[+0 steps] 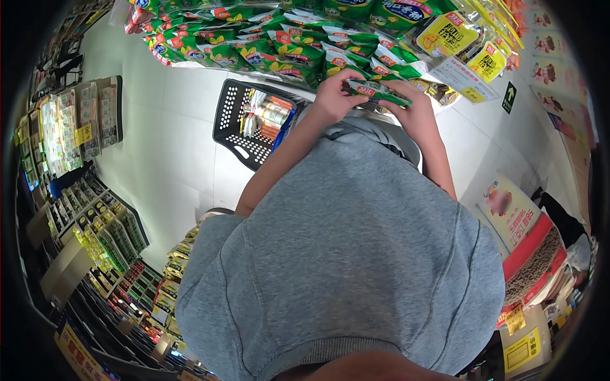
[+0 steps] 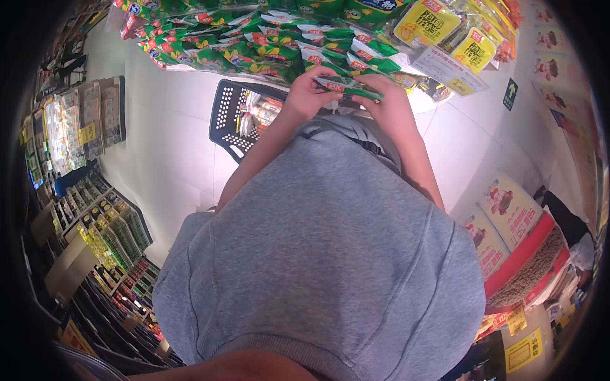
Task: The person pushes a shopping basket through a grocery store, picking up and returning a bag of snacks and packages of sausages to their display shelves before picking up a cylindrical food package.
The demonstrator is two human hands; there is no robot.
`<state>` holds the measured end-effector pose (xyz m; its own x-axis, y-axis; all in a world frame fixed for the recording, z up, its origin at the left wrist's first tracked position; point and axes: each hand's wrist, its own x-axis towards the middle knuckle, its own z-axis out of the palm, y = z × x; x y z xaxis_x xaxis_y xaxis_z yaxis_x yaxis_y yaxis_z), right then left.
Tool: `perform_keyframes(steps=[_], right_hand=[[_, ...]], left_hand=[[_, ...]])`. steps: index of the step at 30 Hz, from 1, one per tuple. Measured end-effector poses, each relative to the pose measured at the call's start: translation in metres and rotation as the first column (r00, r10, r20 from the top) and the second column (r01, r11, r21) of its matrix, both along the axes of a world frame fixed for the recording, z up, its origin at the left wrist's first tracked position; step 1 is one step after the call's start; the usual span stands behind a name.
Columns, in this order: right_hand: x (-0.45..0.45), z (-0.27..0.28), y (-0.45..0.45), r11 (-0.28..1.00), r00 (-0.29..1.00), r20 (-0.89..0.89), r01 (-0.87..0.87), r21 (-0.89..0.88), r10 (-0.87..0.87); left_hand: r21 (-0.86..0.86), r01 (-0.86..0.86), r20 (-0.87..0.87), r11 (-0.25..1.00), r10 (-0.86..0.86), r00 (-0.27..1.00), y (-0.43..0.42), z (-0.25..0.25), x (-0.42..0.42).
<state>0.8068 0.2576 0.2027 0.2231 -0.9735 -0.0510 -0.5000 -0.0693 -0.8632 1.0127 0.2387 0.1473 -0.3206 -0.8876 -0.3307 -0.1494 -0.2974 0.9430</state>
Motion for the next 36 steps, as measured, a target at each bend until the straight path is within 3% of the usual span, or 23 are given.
perform_keyframes(steps=[4, 7, 10, 13, 21, 25, 28, 31, 34, 36], right_hand=[[-0.005, -0.022, 0.003, 0.999, 0.995, -0.098, 0.028, 0.015, -0.027], [-0.001, -0.033, 0.009, 0.991, 0.993, -0.061, 0.107, 0.080, -0.102], [-0.003, -0.039, 0.011, 0.988, 0.991, -0.037, 0.134, 0.081, -0.131], [-0.006, -0.046, 0.010, 0.994, 0.986, -0.125, 0.108, -0.011, -0.108], [0.003, -0.033, 0.010, 0.989, 0.951, -0.273, 0.130, -0.069, -0.144], [-0.001, -0.048, 0.005, 0.985, 0.959, -0.226, 0.161, -0.069, -0.173], [-0.001, -0.049, 0.005, 0.985, 0.971, -0.164, 0.165, -0.058, -0.172], [0.004, -0.045, 0.008, 0.984, 0.977, -0.125, 0.162, -0.073, -0.170], [0.007, -0.048, 0.006, 0.988, 0.975, -0.157, 0.153, -0.023, -0.155], [0.008, -0.048, 0.002, 0.988, 0.965, -0.211, 0.154, -0.018, -0.154]], left_hand=[[-0.021, 0.043, 0.041, 0.999, -0.042, 0.998, -0.001, -0.017, -0.005], [-0.025, 0.069, 0.136, 0.997, -0.065, 0.989, 0.001, -0.016, 0.003], [-0.178, 0.190, 0.382, 0.966, -0.110, 0.918, 0.004, -0.013, 0.009], [-0.275, 0.150, 0.338, 0.950, -0.051, 0.940, 0.005, -0.015, 0.010], [-0.187, 0.131, 0.267, 0.974, -0.077, 0.961, 0.003, -0.011, 0.003], [-0.151, 0.153, 0.345, 0.977, -0.093, 0.934, 0.009, -0.008, 0.004], [-0.088, 0.113, 0.216, 0.990, -0.092, 0.972, 0.012, -0.007, 0.006], [-0.174, 0.095, 0.183, 0.980, -0.063, 0.981, 0.011, -0.001, 0.010], [-0.164, 0.174, 0.332, 0.971, -0.112, 0.936, 0.011, -0.001, 0.011], [-0.146, 0.178, 0.339, 0.973, -0.120, 0.933, 0.013, 0.004, 0.009]])
